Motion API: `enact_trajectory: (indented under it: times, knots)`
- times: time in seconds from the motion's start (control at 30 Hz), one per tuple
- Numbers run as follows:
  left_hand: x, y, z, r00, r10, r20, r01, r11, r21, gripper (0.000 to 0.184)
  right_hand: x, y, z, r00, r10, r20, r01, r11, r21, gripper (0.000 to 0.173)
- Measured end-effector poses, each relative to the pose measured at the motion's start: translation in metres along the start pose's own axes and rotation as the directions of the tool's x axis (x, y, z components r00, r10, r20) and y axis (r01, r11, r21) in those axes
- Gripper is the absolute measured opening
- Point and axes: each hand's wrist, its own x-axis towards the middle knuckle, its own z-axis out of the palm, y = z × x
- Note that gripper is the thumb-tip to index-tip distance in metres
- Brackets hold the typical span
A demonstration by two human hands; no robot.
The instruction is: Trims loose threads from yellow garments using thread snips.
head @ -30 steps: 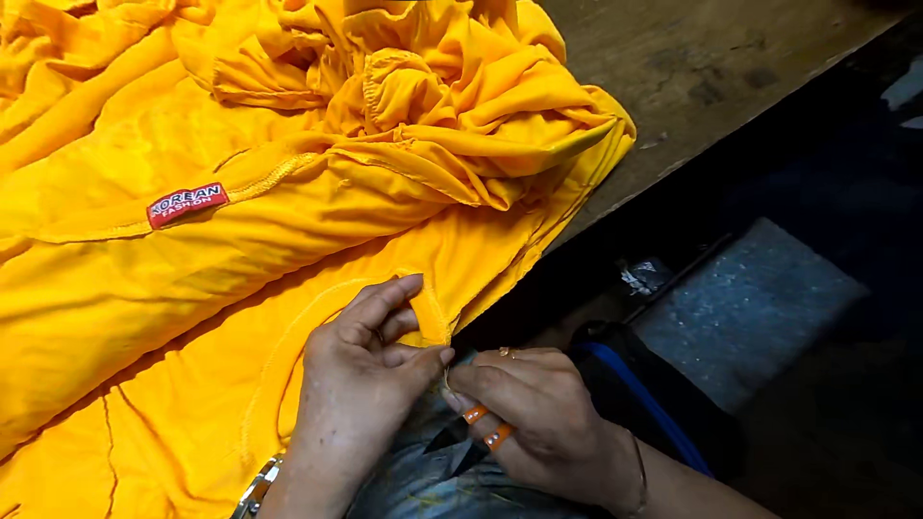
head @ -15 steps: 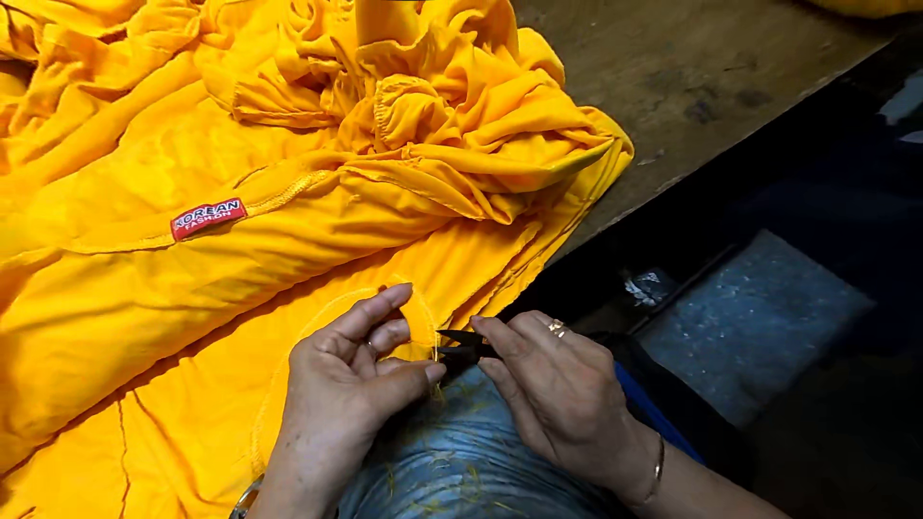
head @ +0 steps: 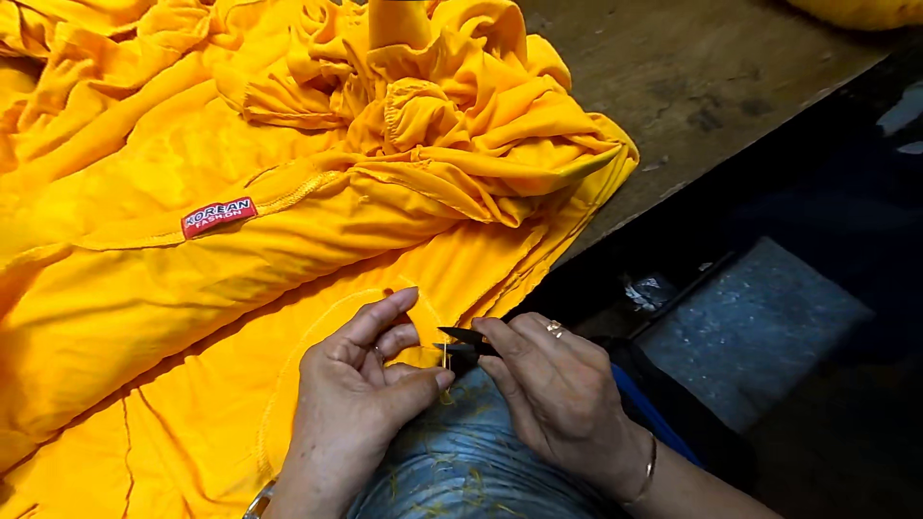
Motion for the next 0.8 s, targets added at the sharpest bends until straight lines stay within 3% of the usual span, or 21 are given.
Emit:
enact_trajectory:
  times: [0.23,0.47,0.8]
  knots:
    - [0.000,-0.002,-0.001,0.999,-0.034,0.008,0.034,0.999,-0.006,0.078,0.003,0.003,0.011,0.999,0.000,-0.045,0.000,1.000,0.002,0.028]
    - [0.005,0.003,-0.013,0.988,-0.140,0.062,0.149,0.973,-0.179,0.080,-0.008,0.014,0.005,0.997,-0.073,-0.021,0.074,0.995,0.074,0.035]
    - [0.002,0.002,-0.009,0.991,-0.126,0.037,0.130,0.979,-0.157,0.082,-0.001,0.003,0.015,0.996,-0.067,-0.061,0.068,0.997,0.021,0.029]
